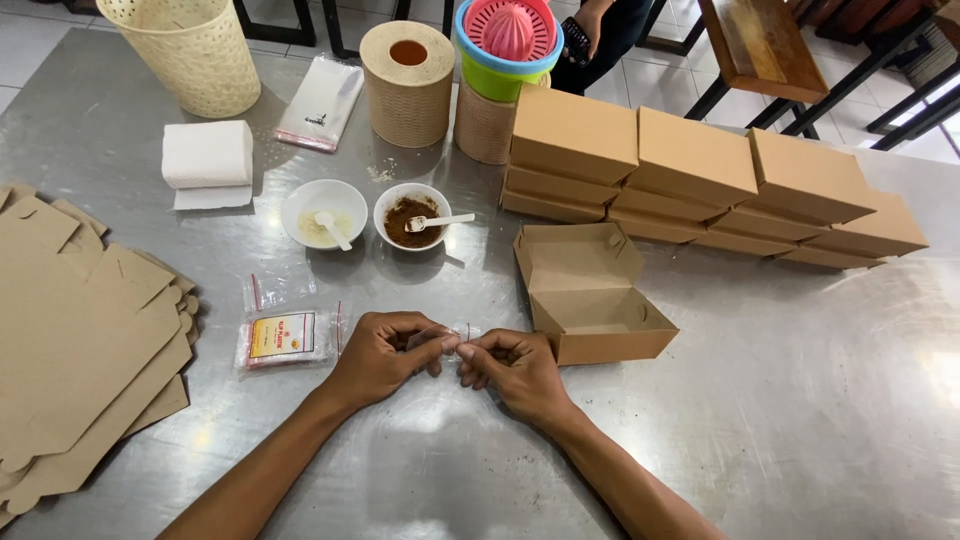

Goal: Filling small plastic bags with powders using a spoon, sealing them, and placing them into cardboard boxes.

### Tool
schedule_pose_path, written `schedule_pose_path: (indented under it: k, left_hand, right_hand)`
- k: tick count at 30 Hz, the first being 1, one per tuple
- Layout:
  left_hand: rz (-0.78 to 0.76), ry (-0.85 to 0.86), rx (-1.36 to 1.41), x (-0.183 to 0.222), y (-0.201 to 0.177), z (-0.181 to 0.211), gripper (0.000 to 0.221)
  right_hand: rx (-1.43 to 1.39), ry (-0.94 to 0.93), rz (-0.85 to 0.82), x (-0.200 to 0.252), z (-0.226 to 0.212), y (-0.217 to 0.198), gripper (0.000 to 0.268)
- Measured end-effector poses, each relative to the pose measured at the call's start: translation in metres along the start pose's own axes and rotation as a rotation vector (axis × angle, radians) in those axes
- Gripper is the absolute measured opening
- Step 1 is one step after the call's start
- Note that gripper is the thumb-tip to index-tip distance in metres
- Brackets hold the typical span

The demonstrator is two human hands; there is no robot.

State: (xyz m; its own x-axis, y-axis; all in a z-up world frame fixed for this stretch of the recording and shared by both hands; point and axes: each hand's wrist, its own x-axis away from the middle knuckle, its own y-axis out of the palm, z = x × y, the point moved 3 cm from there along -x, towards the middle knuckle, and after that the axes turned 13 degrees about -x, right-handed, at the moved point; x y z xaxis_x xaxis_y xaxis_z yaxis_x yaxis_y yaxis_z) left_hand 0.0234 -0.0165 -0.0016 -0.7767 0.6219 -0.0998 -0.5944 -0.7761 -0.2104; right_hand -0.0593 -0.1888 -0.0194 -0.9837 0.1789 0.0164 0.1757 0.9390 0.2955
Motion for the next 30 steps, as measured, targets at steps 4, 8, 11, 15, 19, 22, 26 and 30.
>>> schedule_pose_path:
  k: [4, 8, 11, 15, 19, 22, 26, 30]
  left_hand:
    - [-0.005, 0.006, -0.008, 0.0, -0.001, 0.001, 0.006]
    - [-0.003, 0.042, -0.034, -0.001, 0.0, 0.001, 0.01]
    - [-0.005, 0.047, -0.026, 0.001, 0.001, 0.003, 0.012]
    - [0.01, 0.056, 0.006, 0.002, 0.0, 0.012, 0.009]
    - [0.009, 0.037, 0.018, 0.001, -0.001, 0.006, 0.01]
    - [0.0, 0.014, 0.023, 0.001, 0.0, 0.007, 0.011]
    - [0.002, 0.021, 0.001, 0.004, -0.001, 0.006, 0.014]
    - [0.0, 0.041, -0.046, 0.001, -0.004, 0.003, 0.017]
  right_hand:
    - [-0.001, -0.002, 0.02, -0.001, 0.006, -0.002, 0.015]
    - [0.052, -0.018, -0.001, -0.001, 0.005, 0.001, 0.028]
    - [0.07, -0.045, 0.0, 0.002, -0.001, 0.004, 0.027]
    - [0.044, -0.09, -0.029, 0.002, -0.001, 0.001, 0.019]
    - [-0.056, -0.067, -0.025, -0.002, 0.008, -0.009, 0.032]
    - [-0.097, -0.12, -0.011, -0.003, 0.007, -0.01, 0.025]
    - [-0.069, -0.149, -0.016, 0.001, 0.003, -0.005, 0.017]
    - [-0.057, -0.132, 0.012, 0.0, 0.005, -0.006, 0.016]
